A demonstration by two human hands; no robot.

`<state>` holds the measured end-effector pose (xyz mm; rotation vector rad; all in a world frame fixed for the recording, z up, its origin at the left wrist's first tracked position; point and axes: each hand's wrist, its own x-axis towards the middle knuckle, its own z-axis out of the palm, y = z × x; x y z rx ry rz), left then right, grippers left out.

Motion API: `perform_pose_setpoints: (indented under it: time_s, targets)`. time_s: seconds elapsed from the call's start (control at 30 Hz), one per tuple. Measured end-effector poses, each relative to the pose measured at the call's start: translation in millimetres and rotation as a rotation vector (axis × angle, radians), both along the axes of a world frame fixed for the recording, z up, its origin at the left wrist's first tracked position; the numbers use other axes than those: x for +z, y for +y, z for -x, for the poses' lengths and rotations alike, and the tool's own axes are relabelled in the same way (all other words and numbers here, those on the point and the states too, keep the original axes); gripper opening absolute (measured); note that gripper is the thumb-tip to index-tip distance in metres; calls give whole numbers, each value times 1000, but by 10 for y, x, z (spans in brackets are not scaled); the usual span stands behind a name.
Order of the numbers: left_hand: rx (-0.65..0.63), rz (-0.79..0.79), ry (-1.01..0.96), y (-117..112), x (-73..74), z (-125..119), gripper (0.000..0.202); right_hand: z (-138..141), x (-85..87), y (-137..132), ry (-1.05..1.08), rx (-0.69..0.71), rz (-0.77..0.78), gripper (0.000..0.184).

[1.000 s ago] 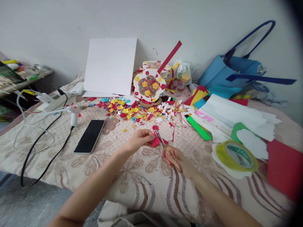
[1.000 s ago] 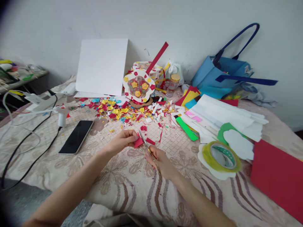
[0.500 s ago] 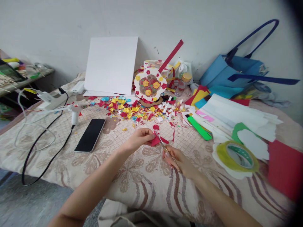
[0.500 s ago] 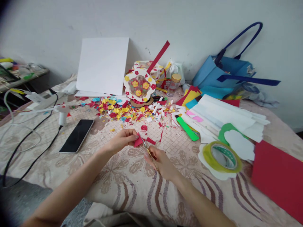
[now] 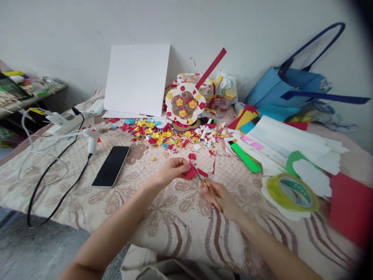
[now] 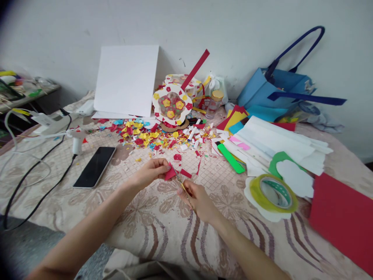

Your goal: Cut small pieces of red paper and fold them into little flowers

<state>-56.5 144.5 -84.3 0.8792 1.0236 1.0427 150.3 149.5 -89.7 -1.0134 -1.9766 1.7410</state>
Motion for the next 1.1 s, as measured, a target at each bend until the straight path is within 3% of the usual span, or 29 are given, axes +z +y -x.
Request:
perform_pose_setpoints:
  time_s: [0.4,0.63,1.1]
  targets:
    - [13,3,17,1,7,-1,28,-4,-76,0,-1,-36,35,43]
    - [-13,18,-8,-9,31,-9,29,-8,-67,-5,113,16,176,45]
    - [-26,39,2,-22,-7,-25,28,13,-72,-5,74,-28,158,51]
